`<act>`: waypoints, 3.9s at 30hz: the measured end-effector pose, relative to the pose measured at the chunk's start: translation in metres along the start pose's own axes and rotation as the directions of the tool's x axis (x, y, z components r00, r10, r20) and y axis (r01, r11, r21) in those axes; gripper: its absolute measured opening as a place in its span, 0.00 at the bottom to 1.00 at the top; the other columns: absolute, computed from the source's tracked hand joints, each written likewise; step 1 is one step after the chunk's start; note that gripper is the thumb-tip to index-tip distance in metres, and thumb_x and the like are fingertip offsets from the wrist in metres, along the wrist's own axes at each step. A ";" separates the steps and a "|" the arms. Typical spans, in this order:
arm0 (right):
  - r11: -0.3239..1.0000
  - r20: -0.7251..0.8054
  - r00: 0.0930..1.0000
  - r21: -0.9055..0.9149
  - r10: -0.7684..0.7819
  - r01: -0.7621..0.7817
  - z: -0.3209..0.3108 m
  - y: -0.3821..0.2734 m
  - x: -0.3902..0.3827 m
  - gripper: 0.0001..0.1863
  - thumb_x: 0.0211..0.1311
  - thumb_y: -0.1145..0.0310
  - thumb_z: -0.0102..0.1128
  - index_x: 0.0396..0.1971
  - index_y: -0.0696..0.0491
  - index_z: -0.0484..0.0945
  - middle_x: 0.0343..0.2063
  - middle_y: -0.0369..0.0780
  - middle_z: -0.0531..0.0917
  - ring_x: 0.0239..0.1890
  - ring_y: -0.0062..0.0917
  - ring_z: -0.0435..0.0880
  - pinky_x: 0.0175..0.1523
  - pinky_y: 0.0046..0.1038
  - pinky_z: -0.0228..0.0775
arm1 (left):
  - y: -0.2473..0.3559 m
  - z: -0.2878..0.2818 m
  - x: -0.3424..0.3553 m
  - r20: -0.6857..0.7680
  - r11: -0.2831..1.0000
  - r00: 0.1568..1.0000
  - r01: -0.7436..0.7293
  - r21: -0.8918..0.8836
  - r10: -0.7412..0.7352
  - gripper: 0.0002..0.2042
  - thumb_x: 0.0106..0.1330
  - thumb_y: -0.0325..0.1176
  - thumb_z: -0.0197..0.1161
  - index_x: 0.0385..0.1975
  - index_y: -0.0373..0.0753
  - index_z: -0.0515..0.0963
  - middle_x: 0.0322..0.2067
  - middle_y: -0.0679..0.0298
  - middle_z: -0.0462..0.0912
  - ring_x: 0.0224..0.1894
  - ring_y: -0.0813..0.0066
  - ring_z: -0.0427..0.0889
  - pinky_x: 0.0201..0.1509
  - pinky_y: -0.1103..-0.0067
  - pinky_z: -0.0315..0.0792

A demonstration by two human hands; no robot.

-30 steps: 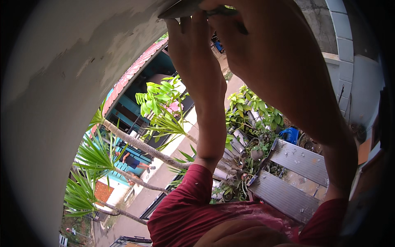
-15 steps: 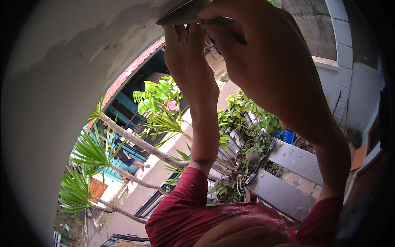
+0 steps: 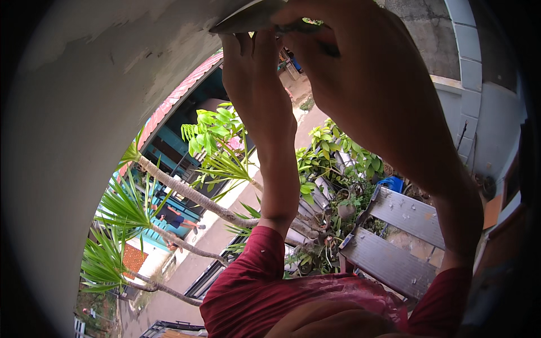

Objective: The person applies plaster to a ceiling using a trowel and hawk while standing on a ladder. They repeatedly scoop plaster from the hawk and spread it onto the ceiling surface, smoothing the material with the trowel.

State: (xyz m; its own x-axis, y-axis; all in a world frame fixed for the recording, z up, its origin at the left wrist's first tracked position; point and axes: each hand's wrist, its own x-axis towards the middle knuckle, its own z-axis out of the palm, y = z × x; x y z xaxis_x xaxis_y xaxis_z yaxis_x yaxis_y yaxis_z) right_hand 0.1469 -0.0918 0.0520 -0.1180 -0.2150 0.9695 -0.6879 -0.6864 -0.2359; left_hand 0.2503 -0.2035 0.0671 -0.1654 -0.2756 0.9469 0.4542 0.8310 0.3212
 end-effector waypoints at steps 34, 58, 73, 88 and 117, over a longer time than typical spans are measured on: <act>0.999 -0.125 0.992 0.020 -0.024 0.027 0.026 -0.010 -0.010 0.08 0.65 0.71 0.57 0.31 0.61 0.80 0.24 0.52 0.84 0.29 0.47 0.87 0.38 0.45 0.79 | 0.007 -0.023 -0.009 0.271 0.432 0.883 -0.431 0.792 0.384 0.12 0.65 0.20 0.58 0.48 0.32 0.75 0.48 0.50 0.77 0.41 0.59 0.85 0.41 0.68 0.76; 0.991 -0.173 0.982 -0.124 -0.073 0.052 0.093 0.023 0.010 0.09 0.64 0.69 0.59 0.29 0.59 0.80 0.24 0.51 0.84 0.30 0.47 0.87 0.38 0.46 0.79 | -0.015 -0.049 0.006 0.155 0.602 0.960 -0.267 0.752 0.232 0.11 0.75 0.30 0.56 0.52 0.33 0.73 0.40 0.60 0.83 0.41 0.79 0.81 0.42 0.77 0.74; 1.000 -0.129 0.991 -0.013 0.024 -0.026 0.021 -0.002 -0.018 0.08 0.66 0.72 0.58 0.34 0.62 0.80 0.24 0.49 0.84 0.26 0.40 0.85 0.35 0.40 0.77 | 0.004 -0.031 -0.013 0.172 0.646 0.951 -0.300 0.702 0.255 0.19 0.69 0.38 0.60 0.55 0.34 0.76 0.49 0.50 0.81 0.49 0.51 0.82 0.51 0.64 0.74; 0.982 -0.029 0.993 -0.152 0.112 -0.115 0.018 -0.032 0.007 0.09 0.70 0.73 0.57 0.39 0.65 0.79 0.24 0.48 0.83 0.24 0.32 0.83 0.33 0.34 0.75 | -0.014 -0.018 -0.010 -0.025 0.848 0.995 -0.066 0.525 0.093 0.21 0.70 0.36 0.62 0.59 0.34 0.76 0.49 0.53 0.83 0.52 0.58 0.84 0.55 0.65 0.75; 1.000 -0.112 0.993 0.015 0.023 -0.022 0.070 0.009 0.006 0.12 0.64 0.67 0.59 0.25 0.60 0.78 0.19 0.52 0.82 0.26 0.48 0.85 0.36 0.45 0.78 | -0.001 -0.048 -0.005 -0.018 0.949 0.999 -0.022 0.313 0.029 0.15 0.74 0.27 0.55 0.57 0.30 0.71 0.51 0.59 0.80 0.52 0.71 0.79 0.56 0.71 0.72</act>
State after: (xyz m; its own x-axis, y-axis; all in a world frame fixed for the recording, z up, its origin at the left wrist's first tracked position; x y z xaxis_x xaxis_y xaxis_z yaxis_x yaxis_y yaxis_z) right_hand 0.1900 -0.1481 0.0506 -0.2133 -0.1522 0.9651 -0.6744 -0.6917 -0.2581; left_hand 0.2924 -0.2259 0.0622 -0.1364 -0.2601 0.9559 0.1607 0.9463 0.2805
